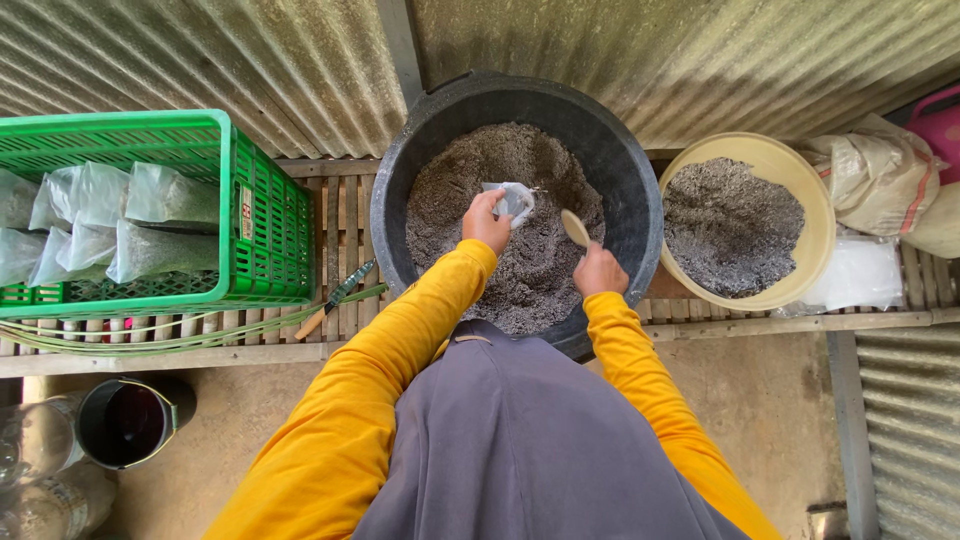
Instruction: The person scoops a grey granular material from a large black basin into small transparent plastic bags using a wooden spoon. After filling each bag, the person ties it closed and places it into a green plastic crate. The process is repeated multiple times.
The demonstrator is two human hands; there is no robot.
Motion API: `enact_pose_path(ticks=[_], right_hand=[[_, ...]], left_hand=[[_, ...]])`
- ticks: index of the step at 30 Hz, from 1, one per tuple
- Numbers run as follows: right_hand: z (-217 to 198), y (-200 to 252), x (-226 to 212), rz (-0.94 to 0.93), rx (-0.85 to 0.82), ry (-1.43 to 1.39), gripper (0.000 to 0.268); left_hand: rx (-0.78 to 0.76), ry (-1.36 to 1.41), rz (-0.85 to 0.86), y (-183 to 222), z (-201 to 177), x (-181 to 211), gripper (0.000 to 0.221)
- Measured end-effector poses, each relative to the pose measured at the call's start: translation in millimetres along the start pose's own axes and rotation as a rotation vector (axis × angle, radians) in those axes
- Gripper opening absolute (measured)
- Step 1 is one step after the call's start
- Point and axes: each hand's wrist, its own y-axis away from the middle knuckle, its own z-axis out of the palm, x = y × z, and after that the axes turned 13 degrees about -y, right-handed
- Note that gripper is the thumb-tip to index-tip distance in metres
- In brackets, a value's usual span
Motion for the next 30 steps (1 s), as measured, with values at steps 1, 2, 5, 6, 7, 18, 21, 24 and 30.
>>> enact_pose_path(ticks=[1,2,5,6,7,18,21,24,30], right_hand=[[13.1,-2.3,8.8,0.065,-0.062,-0.026,0.030],[26.1,-3.3,17.1,0.130,-0.124,-0.052,0.030],[59.9,-1.6,36.3,0.163,-0.134,-0.220,0.032],[70.1,0.0,39.6,0.146,-0.107,-0.289,0.032],[77.1,0.0,42.9,0.131,-0.116,-0.394,0.030],[20.6,-0.4,45.1,0.497,-0.372,-1.169,0.037],[-15.3,0.0,34.5,0.377,-0.363,-1.299,0.039],[-39.1,3.5,16.9,0.191,-0.305,-1.305,0.039],[-42.5,28.8,-39.8,-0.234,-0.036,-0.696,0.041]], left_hand=[[0.005,0.001,0.003,1.0,-0.6,0.7,0.045],[0.003,0.000,0.003,1.7,-1.3,0.9,0.044],[0.003,-0.016,0.001,1.9,-3.4,1.9,0.043],[0.007,-0.029,0.002,1.9,-4.3,1.7,0.043],[0.011,-0.042,0.003,2.4,-5.1,1.7,0.043],[-0.018,0.001,-0.053,-0.2,-0.9,5.5,0.045],[-0.023,-0.003,-0.056,-1.0,3.2,4.5,0.045],[-0.015,0.004,-0.034,-1.3,8.8,2.0,0.046],[0.000,0.008,0.020,-3.7,20.8,-0.6,0.047]])
